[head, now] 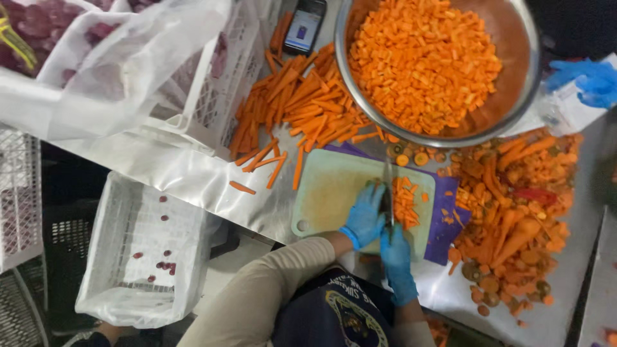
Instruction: The person cuts carrot sticks into small diced pieces on a cutting board using a knife, gathering the diced pieces and transferring them onto a large metal bowl filled with diced carrots. They repeatedly take carrot sticks from the table, cut them into pieces, and sweep the pieces off the board.
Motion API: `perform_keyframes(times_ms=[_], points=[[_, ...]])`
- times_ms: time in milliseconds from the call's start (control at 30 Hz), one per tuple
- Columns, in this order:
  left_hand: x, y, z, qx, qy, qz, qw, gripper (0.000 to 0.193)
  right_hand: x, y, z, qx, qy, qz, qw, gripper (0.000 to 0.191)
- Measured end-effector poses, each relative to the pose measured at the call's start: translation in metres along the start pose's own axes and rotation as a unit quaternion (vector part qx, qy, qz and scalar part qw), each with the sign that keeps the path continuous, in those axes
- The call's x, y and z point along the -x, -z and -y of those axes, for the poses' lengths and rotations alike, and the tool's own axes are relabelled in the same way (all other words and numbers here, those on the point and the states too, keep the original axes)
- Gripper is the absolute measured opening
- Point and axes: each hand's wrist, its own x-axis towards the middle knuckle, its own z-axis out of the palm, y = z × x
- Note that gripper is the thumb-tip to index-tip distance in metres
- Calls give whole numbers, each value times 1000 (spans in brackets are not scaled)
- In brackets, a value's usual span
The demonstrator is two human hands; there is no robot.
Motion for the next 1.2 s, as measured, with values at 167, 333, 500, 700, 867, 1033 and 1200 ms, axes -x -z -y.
perform_keyframes(times_ms=[167, 333, 500, 700, 867, 1033, 1200], points=[[-7, -12, -21, -61, -8, 61, 996, 88, 8, 27, -5, -113, 19, -43, 993, 26], [-25, 93, 17, -191, 6, -68, 979, 72, 20, 41, -15, -221, -124, -8, 967, 26], [-92, 204, 56, -372, 98, -169, 908, 105, 22, 17, -18, -203, -99, 49, 973, 23], [-157, 198, 36, -502, 142, -61, 851, 104, 21, -19, -4, -189, -30, 122, 974, 34], [-155, 184, 49, -586, 60, -100, 802, 59, 19, -32, 4, 71, 115, 129, 982, 36], [-146, 196, 56, -544, 29, -8, 838, 34, 30, -4, -3, 76, 56, 145, 985, 52], [-124, 224, 55, -376, 84, -29, 923, 46, 59, 13, -29, 11, 75, 173, 982, 60]])
